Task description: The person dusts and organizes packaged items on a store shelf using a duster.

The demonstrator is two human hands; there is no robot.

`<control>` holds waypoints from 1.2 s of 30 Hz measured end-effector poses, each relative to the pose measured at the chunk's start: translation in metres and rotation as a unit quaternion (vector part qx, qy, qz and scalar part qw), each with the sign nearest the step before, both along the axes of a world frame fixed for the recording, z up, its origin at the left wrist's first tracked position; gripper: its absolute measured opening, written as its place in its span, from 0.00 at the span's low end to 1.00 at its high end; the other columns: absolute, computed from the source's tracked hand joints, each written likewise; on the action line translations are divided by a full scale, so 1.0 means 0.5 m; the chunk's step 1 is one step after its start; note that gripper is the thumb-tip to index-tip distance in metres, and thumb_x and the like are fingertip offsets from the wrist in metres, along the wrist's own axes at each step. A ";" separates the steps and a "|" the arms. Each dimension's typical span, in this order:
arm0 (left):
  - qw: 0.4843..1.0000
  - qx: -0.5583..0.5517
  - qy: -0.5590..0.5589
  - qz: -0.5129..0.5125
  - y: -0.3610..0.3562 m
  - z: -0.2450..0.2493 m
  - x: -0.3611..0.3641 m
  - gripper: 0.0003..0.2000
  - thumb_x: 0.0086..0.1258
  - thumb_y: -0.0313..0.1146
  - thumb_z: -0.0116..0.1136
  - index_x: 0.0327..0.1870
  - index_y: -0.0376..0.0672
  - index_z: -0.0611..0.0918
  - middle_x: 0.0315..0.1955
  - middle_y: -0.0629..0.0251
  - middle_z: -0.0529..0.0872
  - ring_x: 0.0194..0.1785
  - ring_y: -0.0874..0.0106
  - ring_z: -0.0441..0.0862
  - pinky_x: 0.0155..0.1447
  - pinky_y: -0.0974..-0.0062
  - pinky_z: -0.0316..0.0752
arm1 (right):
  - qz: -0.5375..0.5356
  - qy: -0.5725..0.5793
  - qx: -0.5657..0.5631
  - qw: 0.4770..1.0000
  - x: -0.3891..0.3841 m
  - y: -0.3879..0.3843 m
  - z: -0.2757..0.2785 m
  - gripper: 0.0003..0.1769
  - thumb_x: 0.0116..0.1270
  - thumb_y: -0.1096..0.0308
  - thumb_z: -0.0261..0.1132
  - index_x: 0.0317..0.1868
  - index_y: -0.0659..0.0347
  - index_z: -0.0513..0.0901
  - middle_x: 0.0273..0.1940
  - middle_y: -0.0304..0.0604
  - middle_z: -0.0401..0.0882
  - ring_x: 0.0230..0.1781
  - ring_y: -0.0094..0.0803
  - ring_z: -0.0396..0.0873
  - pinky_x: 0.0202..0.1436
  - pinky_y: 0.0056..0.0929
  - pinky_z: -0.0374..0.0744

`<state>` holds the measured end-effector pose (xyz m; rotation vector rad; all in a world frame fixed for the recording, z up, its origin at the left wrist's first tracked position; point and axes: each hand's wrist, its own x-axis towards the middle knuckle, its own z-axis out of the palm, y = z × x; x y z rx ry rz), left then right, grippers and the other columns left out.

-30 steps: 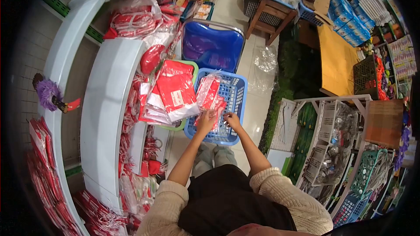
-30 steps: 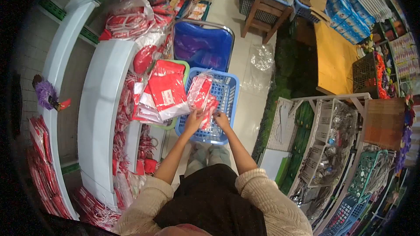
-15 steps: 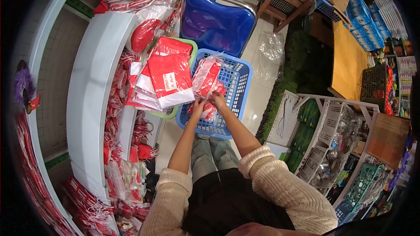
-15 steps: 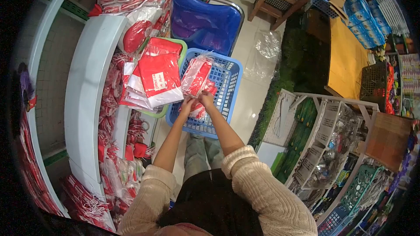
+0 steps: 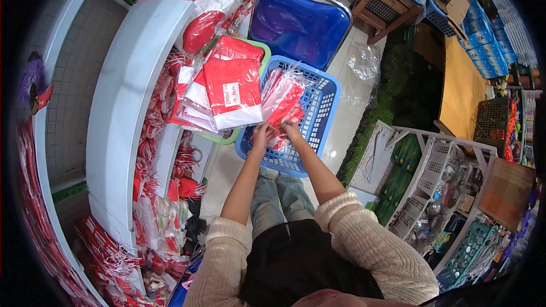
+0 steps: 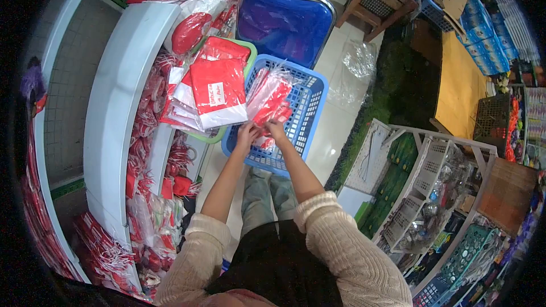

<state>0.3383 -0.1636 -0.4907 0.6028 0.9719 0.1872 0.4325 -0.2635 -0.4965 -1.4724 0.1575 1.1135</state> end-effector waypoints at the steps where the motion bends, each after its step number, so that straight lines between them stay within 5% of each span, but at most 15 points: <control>1: 1.000 -0.002 0.015 0.025 -0.001 0.002 -0.002 0.16 0.62 0.36 0.57 0.49 0.42 0.73 0.33 0.65 0.78 0.36 0.69 0.81 0.38 0.77 0.76 | 0.010 -0.002 0.007 1.000 -0.009 -0.014 0.024 0.08 0.57 0.66 0.59 0.31 0.62 0.78 0.28 0.40 0.76 0.28 0.27 0.76 0.27 0.25 0.77; 4: 0.992 0.007 0.082 0.093 -0.018 0.022 -0.008 0.18 0.59 0.34 0.60 0.49 0.40 0.72 0.34 0.64 0.79 0.37 0.67 0.81 0.32 0.75 0.79 | -0.016 0.043 0.044 0.998 -0.047 -0.061 0.124 0.07 0.58 0.68 0.57 0.24 0.59 0.74 0.26 0.35 0.72 0.28 0.23 0.73 0.29 0.21 0.75; 7: 0.997 0.054 0.003 0.063 -0.036 0.045 -0.028 0.17 0.58 0.33 0.61 0.48 0.40 0.73 0.39 0.60 0.80 0.38 0.67 0.82 0.31 0.74 0.79 | -0.041 -0.022 0.049 0.998 -0.083 -0.122 0.156 0.03 0.54 0.71 0.56 0.25 0.59 0.74 0.26 0.33 0.69 0.27 0.21 0.70 0.29 0.17 0.70; 10: 0.994 -0.086 -0.068 -0.030 -0.064 0.038 -0.056 0.18 0.59 0.28 0.60 0.51 0.41 0.75 0.46 0.61 0.79 0.45 0.72 0.79 0.42 0.76 0.77 | -0.065 -0.185 0.086 0.977 -0.098 -0.162 0.162 0.03 0.48 0.75 0.55 0.26 0.60 0.75 0.25 0.32 0.68 0.25 0.18 0.67 0.25 0.15 0.64; 14: 0.986 -0.066 -0.136 -0.067 -0.099 0.133 -0.068 0.23 0.59 0.24 0.58 0.58 0.40 0.71 0.47 0.63 0.78 0.46 0.73 0.78 0.47 0.76 0.76 | -0.138 -0.089 0.100 0.981 -0.094 -0.169 0.262 0.05 0.45 0.79 0.53 0.21 0.60 0.73 0.22 0.31 0.64 0.20 0.16 0.61 0.22 0.16 0.59; 22: 0.970 0.058 -0.222 -0.075 -0.045 0.363 -0.102 0.28 0.58 0.18 0.54 0.61 0.38 0.63 0.52 0.59 0.74 0.55 0.68 0.73 0.54 0.69 0.72 | 0.085 -0.214 0.137 0.964 -0.026 -0.125 0.433 0.13 0.40 0.83 0.54 0.20 0.56 0.60 0.22 0.27 0.52 0.23 0.16 0.55 0.26 0.19 0.55; 30: 0.956 0.046 -0.281 0.064 0.068 0.595 -0.156 0.22 0.63 0.33 0.52 0.58 0.35 0.67 0.52 0.57 0.75 0.57 0.63 0.71 0.62 0.63 0.64 | 0.148 -0.293 0.233 0.916 -0.062 -0.010 0.641 0.16 0.39 0.86 0.54 0.20 0.57 0.56 0.23 0.28 0.48 0.24 0.17 0.53 0.26 0.20 0.54; 36: 0.930 0.111 -0.336 0.104 0.129 0.775 -0.227 0.22 0.64 0.33 0.54 0.58 0.36 0.68 0.52 0.58 0.75 0.55 0.64 0.74 0.60 0.64 0.67 | 0.186 -0.284 0.340 0.877 -0.132 0.094 0.764 0.16 0.54 0.83 0.59 0.39 0.61 0.64 0.33 0.33 0.64 0.36 0.18 0.66 0.40 0.16 0.67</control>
